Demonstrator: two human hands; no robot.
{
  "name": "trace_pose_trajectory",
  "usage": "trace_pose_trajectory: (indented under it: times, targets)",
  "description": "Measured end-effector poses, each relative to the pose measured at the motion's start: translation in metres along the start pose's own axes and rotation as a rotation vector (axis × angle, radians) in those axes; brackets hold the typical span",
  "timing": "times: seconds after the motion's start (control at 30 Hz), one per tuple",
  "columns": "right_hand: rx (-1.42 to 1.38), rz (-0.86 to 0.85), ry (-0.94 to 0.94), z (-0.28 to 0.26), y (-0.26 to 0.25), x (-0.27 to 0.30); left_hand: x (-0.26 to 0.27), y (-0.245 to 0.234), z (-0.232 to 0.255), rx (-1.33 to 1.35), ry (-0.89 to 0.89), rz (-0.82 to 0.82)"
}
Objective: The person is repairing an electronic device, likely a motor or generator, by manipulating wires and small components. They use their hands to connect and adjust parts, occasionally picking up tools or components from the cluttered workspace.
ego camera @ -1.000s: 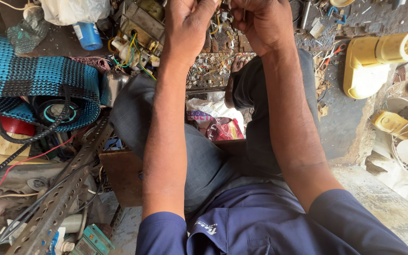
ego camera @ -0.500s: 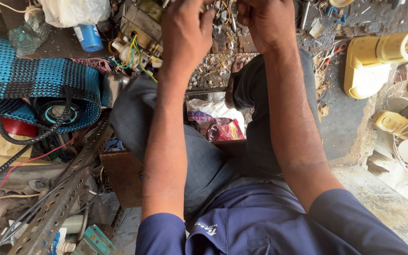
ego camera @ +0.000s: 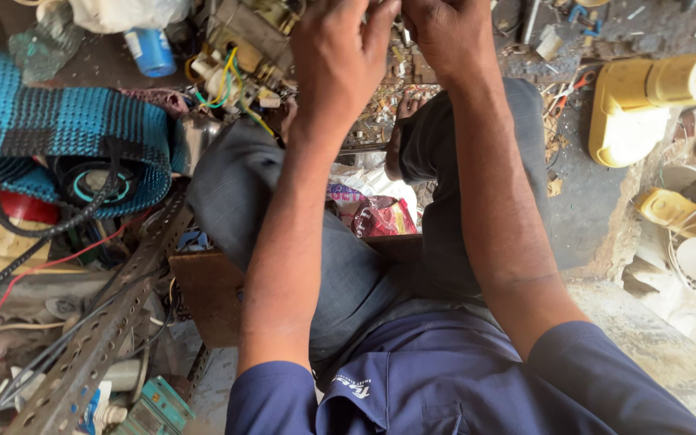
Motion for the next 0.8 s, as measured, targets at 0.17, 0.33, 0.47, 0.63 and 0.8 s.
trace_pose_trajectory:
  times: [0.17, 0.33, 0.47, 0.63, 0.8]
  targets:
    - [0.042, -0.032, -0.110, -0.003, 0.002, 0.002, 0.001, 0.010, -0.021, -0.196, -0.052, -0.019]
    - [0.081, -0.034, -0.035, -0.011, 0.003, 0.003, 0.009, 0.008, -0.038, -0.135, -0.112, -0.015]
    - [0.076, -0.154, -0.165, -0.031, 0.011, 0.008, 0.009, 0.007, -0.033, -0.082, -0.022, 0.103]
    - [0.172, -0.178, -0.176, -0.032, 0.016, 0.007, 0.008, 0.008, -0.035, -0.070, -0.012, 0.104]
    - [0.059, -0.240, -0.163, -0.022, 0.018, 0.008, 0.009, 0.008, -0.033, -0.120, 0.047, 0.078]
Point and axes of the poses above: each hand's wrist, its own x-axis away from the middle knuckle, its own y-axis out of the palm, z = x × y, the point moved 6 cm from there along -x, towards the middle knuckle, and after that the axes turned 9 degrees about x, right-handed, at the moved point
